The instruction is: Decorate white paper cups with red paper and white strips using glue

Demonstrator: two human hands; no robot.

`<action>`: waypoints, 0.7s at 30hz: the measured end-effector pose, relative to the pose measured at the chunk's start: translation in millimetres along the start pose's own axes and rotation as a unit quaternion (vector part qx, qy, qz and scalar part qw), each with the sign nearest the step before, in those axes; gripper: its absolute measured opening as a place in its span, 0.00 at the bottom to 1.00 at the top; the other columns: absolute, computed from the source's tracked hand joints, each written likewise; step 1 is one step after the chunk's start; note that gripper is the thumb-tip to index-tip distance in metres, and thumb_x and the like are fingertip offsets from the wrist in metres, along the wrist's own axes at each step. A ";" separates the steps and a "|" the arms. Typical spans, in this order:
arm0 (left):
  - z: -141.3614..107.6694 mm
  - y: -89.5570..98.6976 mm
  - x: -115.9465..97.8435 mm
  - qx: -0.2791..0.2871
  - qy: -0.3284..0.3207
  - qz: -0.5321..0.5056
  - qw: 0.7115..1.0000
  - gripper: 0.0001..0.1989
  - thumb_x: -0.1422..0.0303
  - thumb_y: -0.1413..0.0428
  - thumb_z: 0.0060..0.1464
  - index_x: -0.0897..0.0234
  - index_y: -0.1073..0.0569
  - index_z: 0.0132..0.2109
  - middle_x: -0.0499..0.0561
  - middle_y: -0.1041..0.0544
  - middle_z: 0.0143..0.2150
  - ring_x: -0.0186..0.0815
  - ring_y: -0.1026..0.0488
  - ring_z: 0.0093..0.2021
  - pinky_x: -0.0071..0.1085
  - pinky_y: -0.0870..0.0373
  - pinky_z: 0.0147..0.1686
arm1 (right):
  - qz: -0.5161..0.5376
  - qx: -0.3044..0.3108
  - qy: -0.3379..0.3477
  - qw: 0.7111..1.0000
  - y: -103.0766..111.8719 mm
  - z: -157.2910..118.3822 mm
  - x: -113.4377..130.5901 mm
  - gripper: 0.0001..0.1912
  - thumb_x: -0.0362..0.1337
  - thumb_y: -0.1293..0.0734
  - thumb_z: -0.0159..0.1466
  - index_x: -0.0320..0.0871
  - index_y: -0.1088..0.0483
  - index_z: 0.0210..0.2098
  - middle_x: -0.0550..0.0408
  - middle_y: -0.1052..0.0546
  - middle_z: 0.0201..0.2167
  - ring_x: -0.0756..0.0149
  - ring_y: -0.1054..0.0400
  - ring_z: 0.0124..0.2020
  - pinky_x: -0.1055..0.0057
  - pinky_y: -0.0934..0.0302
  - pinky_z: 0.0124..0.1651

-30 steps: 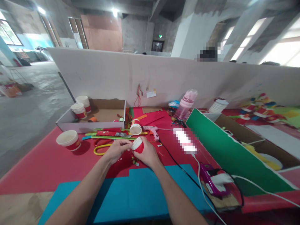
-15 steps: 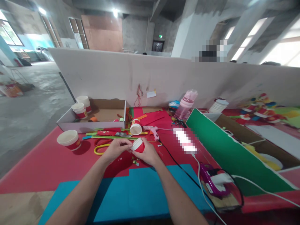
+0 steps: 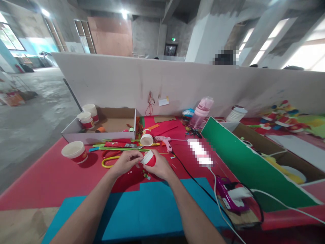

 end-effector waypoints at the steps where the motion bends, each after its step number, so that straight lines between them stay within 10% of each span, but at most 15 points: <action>1: 0.0 -0.2 -1.8 -0.001 -0.008 0.010 1.000 0.09 0.65 0.46 0.56 0.65 0.26 0.33 0.49 0.27 0.29 0.32 0.30 0.27 0.27 0.33 0.30 | 0.001 0.002 -0.002 1.000 0.1 0.0 0.1 0.28 0.44 0.27 0.49 0.46 0.36 0.47 0.55 0.24 0.36 0.62 0.30 0.33 0.72 0.44 0.31; 21: 1.9 -5.2 4.1 -0.030 0.024 -0.053 0.998 0.10 0.63 0.44 0.54 0.66 0.26 0.35 0.49 0.27 0.32 0.31 0.28 0.27 0.28 0.29 0.27 | 0.000 0.002 -0.024 1.000 2.8 -0.1 2.1 0.31 0.45 0.27 0.49 0.46 0.37 0.50 0.53 0.24 0.38 0.61 0.30 0.36 0.72 0.45 0.32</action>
Point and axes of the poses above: each hand's wrist, its own z-axis towards the middle knuckle, its own y-axis out of the back of the hand, x = y × z, the point moved 3 cm from there along z, towards the middle knuckle
